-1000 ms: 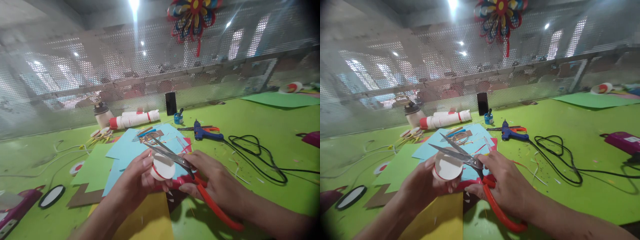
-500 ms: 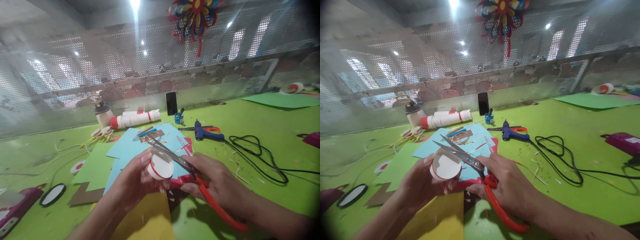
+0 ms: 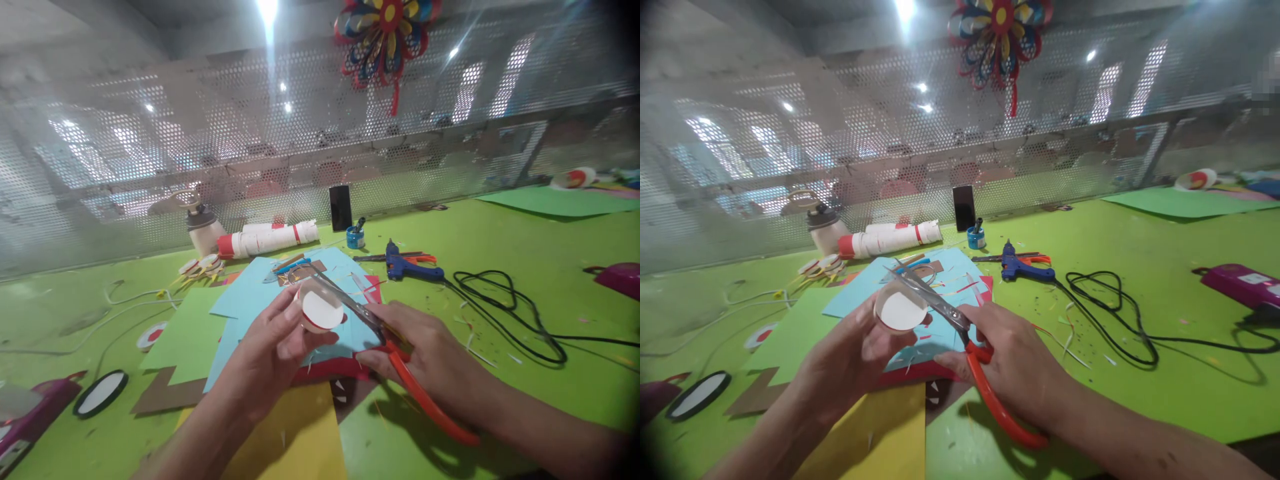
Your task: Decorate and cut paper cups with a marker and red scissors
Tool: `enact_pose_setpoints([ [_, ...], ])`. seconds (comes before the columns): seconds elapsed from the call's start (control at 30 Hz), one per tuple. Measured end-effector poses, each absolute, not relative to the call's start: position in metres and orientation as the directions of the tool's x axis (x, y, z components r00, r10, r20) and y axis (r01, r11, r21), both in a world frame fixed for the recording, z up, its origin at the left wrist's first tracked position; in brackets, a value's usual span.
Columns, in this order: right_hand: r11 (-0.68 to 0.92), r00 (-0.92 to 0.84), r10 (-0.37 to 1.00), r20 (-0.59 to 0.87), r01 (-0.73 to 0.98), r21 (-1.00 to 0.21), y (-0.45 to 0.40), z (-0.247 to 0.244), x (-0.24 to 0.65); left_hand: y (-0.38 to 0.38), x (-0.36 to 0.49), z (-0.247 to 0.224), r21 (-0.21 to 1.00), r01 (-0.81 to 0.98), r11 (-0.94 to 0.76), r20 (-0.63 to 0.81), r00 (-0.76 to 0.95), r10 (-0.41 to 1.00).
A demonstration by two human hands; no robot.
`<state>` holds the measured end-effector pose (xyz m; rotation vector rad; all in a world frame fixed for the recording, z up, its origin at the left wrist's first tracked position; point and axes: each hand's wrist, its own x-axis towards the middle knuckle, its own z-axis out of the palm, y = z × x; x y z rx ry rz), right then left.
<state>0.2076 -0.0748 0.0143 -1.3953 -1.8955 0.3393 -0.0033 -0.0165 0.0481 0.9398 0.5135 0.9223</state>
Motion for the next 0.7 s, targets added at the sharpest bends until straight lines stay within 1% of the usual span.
enact_pose_setpoints([
  [0.1,0.353,-0.116,0.911,0.395,0.716,-0.602,-0.0751,0.014,0.2077,-0.0165,-0.0028,0.0482,0.876,-0.427,0.222,0.028,0.505,0.862],
  [0.27,0.362,-0.127,0.901,0.414,0.744,-0.561,-0.0752,0.0159,0.2056,-0.0152,-0.002,0.048,0.887,-0.425,0.18,0.06,0.493,0.868],
  [0.33,0.365,-0.126,0.897,0.424,0.753,-0.548,-0.0746,0.0163,0.2046,-0.0151,-0.0019,0.0476,0.883,-0.434,0.181,0.069,0.501,0.863],
  [0.47,0.389,-0.13,0.878,0.461,0.755,-0.528,-0.0737,0.016,0.203,-0.0155,-0.0023,0.0451,0.873,-0.435,0.22,0.042,0.517,0.855],
  [0.7,0.406,-0.147,0.871,0.468,0.752,-0.52,-0.0762,0.0186,0.2029,-0.0152,-0.0036,0.0432,0.874,-0.428,0.231,0.044,0.542,0.839],
])
